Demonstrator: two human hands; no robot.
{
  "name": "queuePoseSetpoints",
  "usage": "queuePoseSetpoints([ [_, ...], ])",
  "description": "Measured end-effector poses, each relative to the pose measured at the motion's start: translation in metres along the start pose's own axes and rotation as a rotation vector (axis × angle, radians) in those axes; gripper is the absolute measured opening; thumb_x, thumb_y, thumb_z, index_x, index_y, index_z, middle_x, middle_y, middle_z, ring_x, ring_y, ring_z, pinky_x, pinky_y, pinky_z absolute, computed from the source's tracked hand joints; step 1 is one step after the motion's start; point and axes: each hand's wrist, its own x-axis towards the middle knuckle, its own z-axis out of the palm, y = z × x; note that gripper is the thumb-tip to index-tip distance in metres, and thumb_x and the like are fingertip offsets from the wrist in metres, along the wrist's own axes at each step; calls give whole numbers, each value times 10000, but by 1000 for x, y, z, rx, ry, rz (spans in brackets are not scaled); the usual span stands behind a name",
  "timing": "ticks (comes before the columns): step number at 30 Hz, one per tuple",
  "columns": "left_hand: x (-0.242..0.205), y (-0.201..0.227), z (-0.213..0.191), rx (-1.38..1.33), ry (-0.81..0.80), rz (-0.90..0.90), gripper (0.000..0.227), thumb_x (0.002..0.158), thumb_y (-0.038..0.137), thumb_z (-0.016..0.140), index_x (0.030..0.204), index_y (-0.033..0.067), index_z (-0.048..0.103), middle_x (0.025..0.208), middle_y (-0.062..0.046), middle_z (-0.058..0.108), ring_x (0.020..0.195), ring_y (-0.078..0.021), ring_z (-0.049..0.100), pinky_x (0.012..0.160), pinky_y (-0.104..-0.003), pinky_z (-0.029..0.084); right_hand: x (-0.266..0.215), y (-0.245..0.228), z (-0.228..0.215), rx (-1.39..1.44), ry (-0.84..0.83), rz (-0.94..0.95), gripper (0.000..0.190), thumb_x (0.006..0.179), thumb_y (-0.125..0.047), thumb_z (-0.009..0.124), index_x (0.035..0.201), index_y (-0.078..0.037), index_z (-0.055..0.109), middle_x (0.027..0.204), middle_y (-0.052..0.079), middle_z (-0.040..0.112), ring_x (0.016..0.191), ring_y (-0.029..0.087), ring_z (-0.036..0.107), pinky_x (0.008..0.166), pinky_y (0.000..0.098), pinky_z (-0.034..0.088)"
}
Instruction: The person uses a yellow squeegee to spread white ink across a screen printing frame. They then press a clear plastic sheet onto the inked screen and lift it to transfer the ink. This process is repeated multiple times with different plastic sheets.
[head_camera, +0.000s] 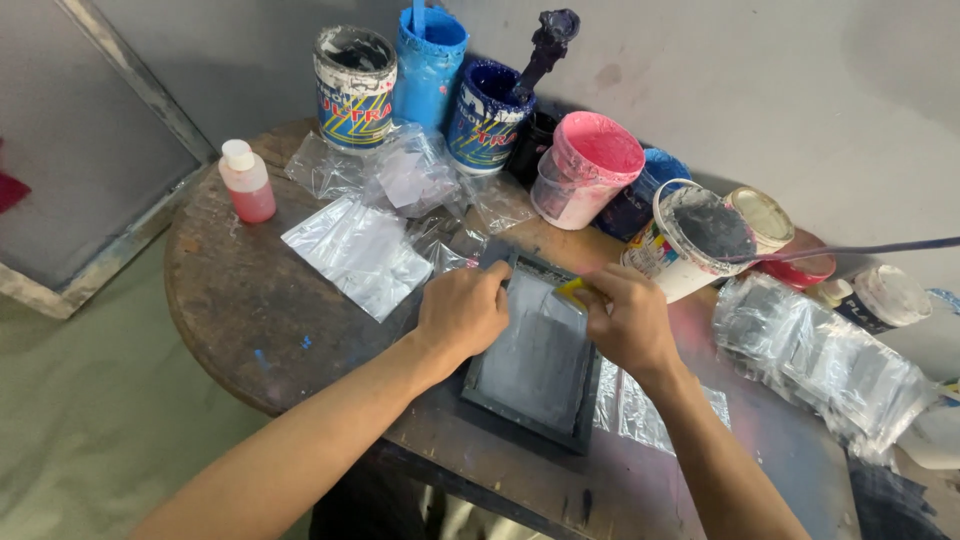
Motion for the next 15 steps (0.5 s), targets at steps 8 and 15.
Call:
queuePoseSetpoints([
  [8,-1,2,-6,1,-29,16,300,919,68,563,1168,108,725,708,-126,725,716,-273,749,614,-350,617,11,15,37,-166,-101,-18,45,853,-134,750,833,-95,763,646,44,608,641,249,608,584,338,525],
  [15,-1,0,-1,-1,43,61,282,921,53,563,1147,85,728,681,-148,714,696,-295,751,597,-372,624,-3,1,41,-103,-124,-33,23,832,-110,764,828,-88,758,632,61,633,625,280,630,572,365,537],
])
